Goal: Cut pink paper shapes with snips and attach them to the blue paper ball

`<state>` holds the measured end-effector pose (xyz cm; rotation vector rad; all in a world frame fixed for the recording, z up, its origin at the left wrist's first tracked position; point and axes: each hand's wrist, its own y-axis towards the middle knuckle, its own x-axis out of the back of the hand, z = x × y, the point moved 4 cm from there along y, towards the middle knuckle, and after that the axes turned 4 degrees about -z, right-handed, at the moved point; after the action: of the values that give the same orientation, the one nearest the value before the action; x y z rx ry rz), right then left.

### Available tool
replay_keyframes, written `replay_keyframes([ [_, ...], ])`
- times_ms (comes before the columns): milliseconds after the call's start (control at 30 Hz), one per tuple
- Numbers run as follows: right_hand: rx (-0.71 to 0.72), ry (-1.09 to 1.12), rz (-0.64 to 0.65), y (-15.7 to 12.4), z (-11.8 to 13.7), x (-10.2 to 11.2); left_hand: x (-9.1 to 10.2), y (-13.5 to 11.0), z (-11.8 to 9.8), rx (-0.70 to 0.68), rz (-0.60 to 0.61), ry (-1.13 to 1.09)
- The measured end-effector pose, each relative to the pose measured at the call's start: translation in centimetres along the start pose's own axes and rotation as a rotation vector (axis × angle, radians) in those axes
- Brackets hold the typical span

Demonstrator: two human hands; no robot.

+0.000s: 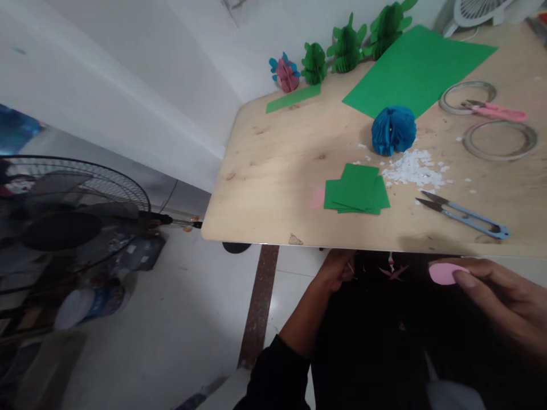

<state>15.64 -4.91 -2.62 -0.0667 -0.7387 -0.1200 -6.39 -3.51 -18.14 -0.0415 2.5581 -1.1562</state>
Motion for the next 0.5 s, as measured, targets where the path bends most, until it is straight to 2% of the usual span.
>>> replay_keyframes([
  [100,-0.163,0.097,-0.017,-0.8,0.2,0.1,0.0,0.6,0.4,-0.007,-0.025,0.125],
  [200,-0.214,0.108,-0.035,-0.7,-0.1,0.3,0.1,1.2,0.2,-0.037,-0.083,0.266],
  [400,-0.068,0.202,0.069,0.4,-2.2,0.4,0.2,1.6,0.0,-0.073,-0.123,0.566],
  [500,-0.036,0.18,0.055,0.8,-2.4,0.7,-0.6,1.2,-0.1,-0.082,-0.086,0.691],
])
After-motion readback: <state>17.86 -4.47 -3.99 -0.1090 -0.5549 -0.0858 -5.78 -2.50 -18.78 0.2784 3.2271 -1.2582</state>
